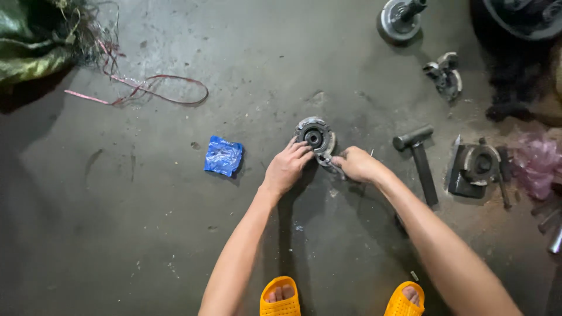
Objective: Disassembling and reassembling a motorcycle clutch assembly using pliers and a hammer
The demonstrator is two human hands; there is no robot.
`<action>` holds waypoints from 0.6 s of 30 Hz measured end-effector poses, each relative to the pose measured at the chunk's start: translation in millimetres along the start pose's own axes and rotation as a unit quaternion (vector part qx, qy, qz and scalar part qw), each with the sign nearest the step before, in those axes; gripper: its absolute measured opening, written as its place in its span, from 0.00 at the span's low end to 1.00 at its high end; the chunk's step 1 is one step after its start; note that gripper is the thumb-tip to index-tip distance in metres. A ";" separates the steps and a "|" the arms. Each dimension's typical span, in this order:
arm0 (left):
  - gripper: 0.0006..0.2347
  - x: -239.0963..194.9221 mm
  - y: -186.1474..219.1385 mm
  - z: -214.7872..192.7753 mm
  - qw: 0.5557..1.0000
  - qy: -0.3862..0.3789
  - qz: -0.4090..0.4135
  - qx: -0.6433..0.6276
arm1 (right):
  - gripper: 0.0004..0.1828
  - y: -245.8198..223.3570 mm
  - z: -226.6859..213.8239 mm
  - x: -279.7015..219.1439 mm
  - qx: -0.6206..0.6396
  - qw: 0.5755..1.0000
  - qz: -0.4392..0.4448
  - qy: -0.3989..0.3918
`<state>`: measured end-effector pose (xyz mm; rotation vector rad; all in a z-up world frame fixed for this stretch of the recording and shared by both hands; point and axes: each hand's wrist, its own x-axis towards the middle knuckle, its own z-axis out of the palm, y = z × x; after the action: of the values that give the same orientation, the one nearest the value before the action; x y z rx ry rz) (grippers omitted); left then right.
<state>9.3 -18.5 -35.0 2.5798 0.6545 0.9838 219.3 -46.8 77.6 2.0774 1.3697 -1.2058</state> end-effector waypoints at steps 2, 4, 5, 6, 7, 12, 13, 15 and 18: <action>0.11 -0.7 4.7 -2.2 0.996 -0.066 -0.064 -0.010 | 0.24 12.8 9.4 -12.1 0.119 0.993 -0.012 0.027; 0.19 5.3 14.7 -11.5 0.991 -0.072 -0.109 0.028 | 0.20 10.7 11.1 -28.2 0.126 0.982 -0.056 0.127; 0.28 8.1 19.5 -15.6 0.982 -0.077 -0.158 0.067 | 0.15 9.6 12.1 -36.1 0.127 0.961 -0.099 0.223; 0.28 7.8 20.4 -13.2 0.983 -0.077 -0.154 0.066 | 0.15 4.0 19.8 -41.1 0.129 0.960 -0.098 0.227; 0.29 8.2 21.2 -11.8 0.978 -0.094 -0.172 0.076 | 0.12 -2.0 26.9 -46.1 0.154 0.918 -0.136 0.339; 0.29 13.3 25.8 -10.0 0.968 -0.129 -0.189 0.106 | 0.08 23.2 94.8 4.2 -0.019 0.884 -0.199 0.423; 0.28 12.0 24.8 -7.1 0.963 -0.140 -0.201 0.116 | 0.12 22.3 98.2 7.6 0.036 0.906 -0.181 0.380; 0.27 13.6 27.1 -4.0 0.959 -0.151 -0.206 0.123 | 0.16 22.7 104.7 13.8 0.091 0.922 -0.156 0.342; 0.30 17.5 31.5 -4.7 0.946 -0.182 -0.198 0.179 | 0.23 18.3 103.9 10.0 0.062 0.973 -0.071 0.212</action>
<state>27.3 -35.8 -8.6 2.6574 1.2710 0.2670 190.2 -121.6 8.4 2.4641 1.6910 -0.9527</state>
